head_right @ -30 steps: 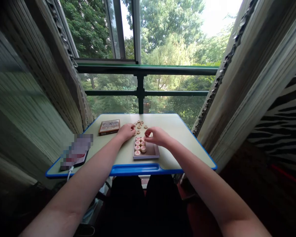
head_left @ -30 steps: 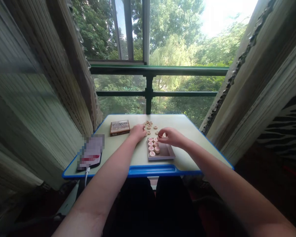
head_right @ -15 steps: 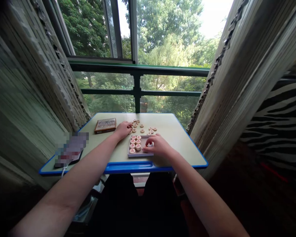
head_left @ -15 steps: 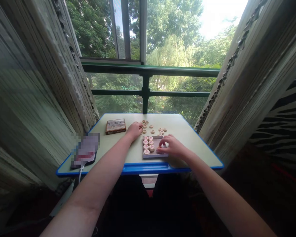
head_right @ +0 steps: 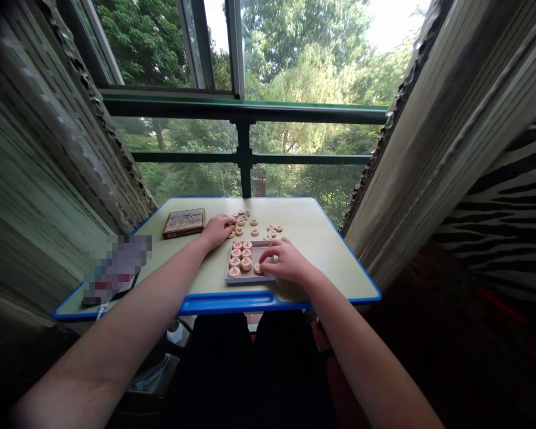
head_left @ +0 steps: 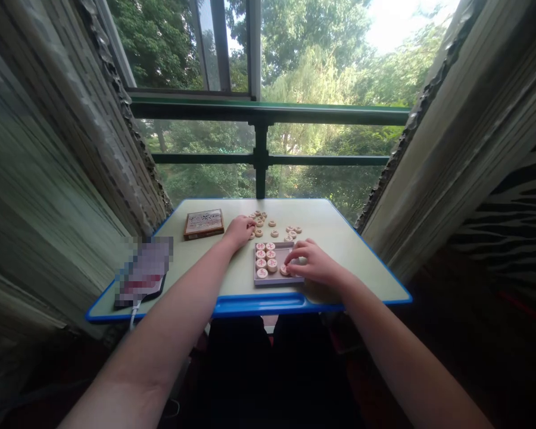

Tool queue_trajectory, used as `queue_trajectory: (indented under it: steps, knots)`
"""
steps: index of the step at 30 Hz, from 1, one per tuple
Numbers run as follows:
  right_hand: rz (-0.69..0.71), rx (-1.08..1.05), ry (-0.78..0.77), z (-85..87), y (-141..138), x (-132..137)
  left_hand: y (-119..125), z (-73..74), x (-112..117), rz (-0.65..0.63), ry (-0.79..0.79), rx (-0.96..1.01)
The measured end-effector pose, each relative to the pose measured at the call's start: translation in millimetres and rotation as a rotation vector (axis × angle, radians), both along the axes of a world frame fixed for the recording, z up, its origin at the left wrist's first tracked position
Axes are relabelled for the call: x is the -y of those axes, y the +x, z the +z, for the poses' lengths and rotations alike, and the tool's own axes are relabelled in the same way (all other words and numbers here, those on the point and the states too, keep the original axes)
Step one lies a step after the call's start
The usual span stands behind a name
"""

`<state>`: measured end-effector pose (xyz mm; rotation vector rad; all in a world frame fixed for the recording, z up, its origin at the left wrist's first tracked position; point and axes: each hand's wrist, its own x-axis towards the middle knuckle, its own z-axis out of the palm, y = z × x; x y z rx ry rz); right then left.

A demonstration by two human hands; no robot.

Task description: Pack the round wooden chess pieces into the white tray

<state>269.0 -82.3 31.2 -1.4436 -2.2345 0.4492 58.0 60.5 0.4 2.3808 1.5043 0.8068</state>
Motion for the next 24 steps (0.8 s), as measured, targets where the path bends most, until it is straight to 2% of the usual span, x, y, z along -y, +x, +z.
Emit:
queue_trajectory:
  steps: [6,12,24]
  knots:
    - [0.028,-0.030,-0.059,-1.9,-0.8,-1.7,-1.1,-2.2,-1.3,-0.006,0.012,0.019]
    - [-0.001,-0.026,-0.012,-0.5,1.1,-0.6,-1.8,-1.4,-1.9,0.000,0.001,-0.004]
    - [0.048,-0.042,-0.098,-1.5,-1.4,-1.6,-2.2,-2.0,-3.3,-0.014,0.005,-0.021]
